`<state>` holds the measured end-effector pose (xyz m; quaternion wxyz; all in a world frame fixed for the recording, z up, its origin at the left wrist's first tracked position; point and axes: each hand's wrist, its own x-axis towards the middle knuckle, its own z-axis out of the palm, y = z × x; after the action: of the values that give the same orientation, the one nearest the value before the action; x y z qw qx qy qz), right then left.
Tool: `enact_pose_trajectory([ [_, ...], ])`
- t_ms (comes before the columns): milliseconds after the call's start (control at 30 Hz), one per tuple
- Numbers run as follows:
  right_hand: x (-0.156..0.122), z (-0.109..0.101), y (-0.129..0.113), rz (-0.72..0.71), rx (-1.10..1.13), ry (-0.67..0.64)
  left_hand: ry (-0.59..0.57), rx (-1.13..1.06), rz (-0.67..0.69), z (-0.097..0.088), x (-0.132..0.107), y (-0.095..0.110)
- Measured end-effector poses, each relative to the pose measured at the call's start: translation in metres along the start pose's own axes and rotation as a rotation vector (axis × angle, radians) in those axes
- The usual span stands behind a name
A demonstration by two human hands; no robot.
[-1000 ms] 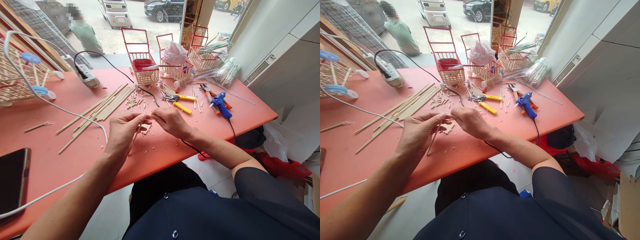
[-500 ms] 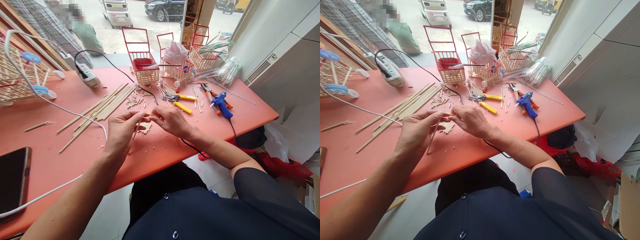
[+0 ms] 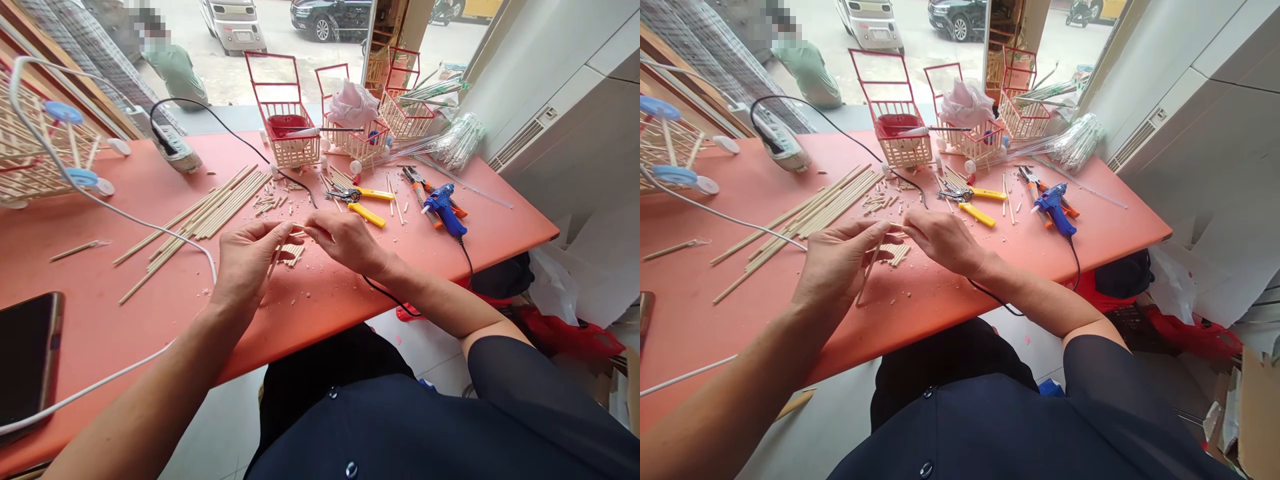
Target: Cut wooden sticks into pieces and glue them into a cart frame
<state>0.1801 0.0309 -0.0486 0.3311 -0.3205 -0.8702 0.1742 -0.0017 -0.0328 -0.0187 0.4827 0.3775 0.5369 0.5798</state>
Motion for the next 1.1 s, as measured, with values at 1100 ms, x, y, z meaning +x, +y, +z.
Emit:
enact_pose_trajectory([
  [1100, -0.0019, -0.0008, -0.0018, -0.016, 0.019, -0.004, 0.009, 0.026, -0.023, 0.0019, -0.003, 0.0047],
])
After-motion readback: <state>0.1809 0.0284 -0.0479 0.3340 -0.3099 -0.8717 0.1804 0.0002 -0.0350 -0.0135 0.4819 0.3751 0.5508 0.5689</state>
